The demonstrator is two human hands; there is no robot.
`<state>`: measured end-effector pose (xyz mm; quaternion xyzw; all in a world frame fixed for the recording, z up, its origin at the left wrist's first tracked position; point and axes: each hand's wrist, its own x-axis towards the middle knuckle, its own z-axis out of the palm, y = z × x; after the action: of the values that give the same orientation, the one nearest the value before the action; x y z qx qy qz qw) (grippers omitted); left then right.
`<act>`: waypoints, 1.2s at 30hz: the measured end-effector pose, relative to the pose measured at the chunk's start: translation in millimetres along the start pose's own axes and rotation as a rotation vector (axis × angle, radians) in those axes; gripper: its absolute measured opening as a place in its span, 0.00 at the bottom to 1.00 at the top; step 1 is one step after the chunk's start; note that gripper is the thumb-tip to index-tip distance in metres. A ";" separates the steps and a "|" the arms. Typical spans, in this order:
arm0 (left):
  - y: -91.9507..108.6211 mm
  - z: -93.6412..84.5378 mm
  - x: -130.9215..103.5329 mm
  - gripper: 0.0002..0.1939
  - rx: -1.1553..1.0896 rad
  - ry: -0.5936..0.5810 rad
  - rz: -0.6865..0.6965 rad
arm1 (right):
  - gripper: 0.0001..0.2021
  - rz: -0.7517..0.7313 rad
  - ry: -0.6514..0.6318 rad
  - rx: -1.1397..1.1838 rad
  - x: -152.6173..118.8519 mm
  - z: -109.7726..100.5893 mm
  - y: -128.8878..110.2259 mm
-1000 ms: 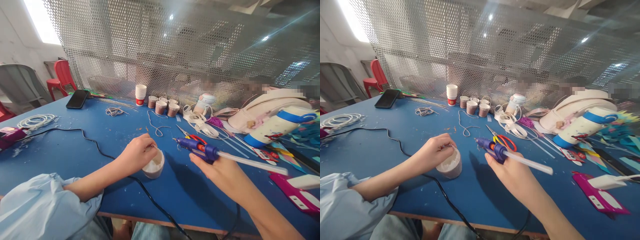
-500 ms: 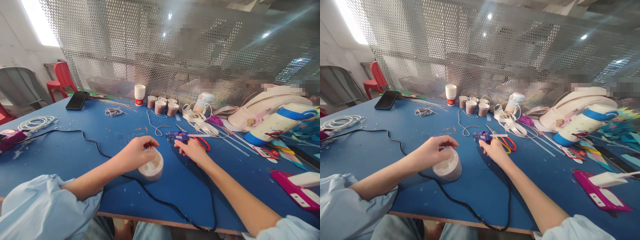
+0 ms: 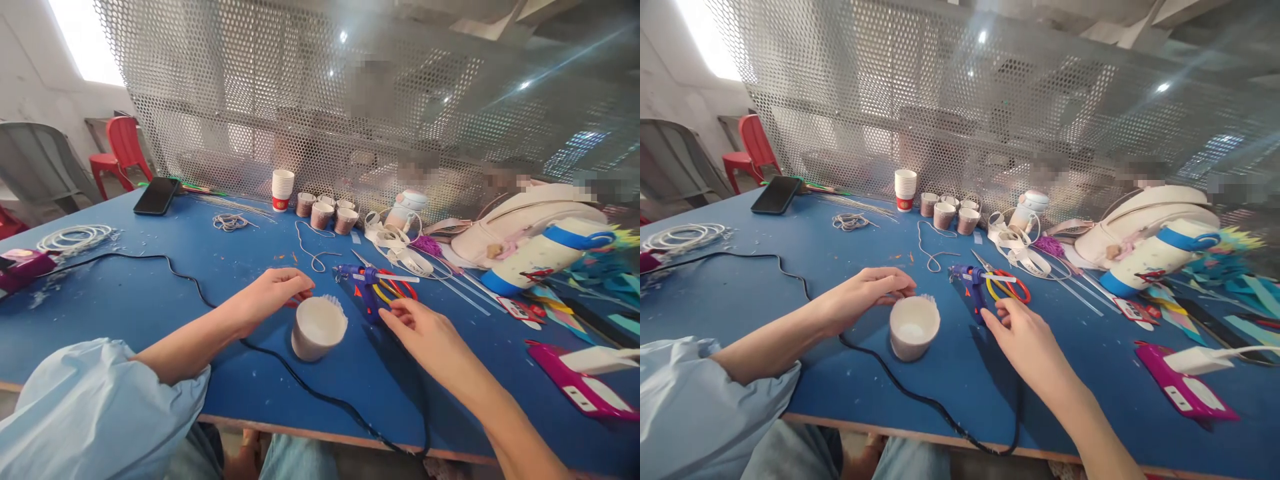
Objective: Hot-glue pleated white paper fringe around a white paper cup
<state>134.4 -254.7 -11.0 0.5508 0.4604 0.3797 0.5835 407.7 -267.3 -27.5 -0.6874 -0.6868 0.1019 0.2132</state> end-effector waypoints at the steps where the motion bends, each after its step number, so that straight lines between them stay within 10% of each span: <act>1: -0.3 -0.1 0.2 0.14 -0.003 0.004 -0.003 | 0.15 -0.051 0.038 -0.006 -10.4 -5.5 -2.9; 6: -2.1 1.3 -0.3 0.14 0.013 0.030 0.029 | 0.08 -0.451 0.083 0.143 -38.3 -20.8 -34.8; 11: -9.4 -1.5 0.1 0.15 0.029 -0.028 0.089 | 0.21 -0.935 0.016 -0.129 -28.3 -15.2 -55.3; 19: -11.5 -0.5 -1.9 0.18 0.042 -0.146 0.091 | 0.15 -1.197 0.110 -0.494 4.4 0.4 -56.5; 28: -10.0 -6.3 0.5 0.18 0.030 -0.025 0.089 | 0.18 -1.288 0.131 -0.251 33.0 19.2 -55.9; 36: -13.6 -14.0 2.7 0.18 -0.020 -0.002 0.149 | 0.23 -1.059 -0.094 0.347 32.6 31.4 -34.7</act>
<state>121.0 -249.4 -24.4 0.5778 0.4139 0.4261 0.5597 363.9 -231.5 -35.4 -0.1980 -0.9202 0.1227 0.3145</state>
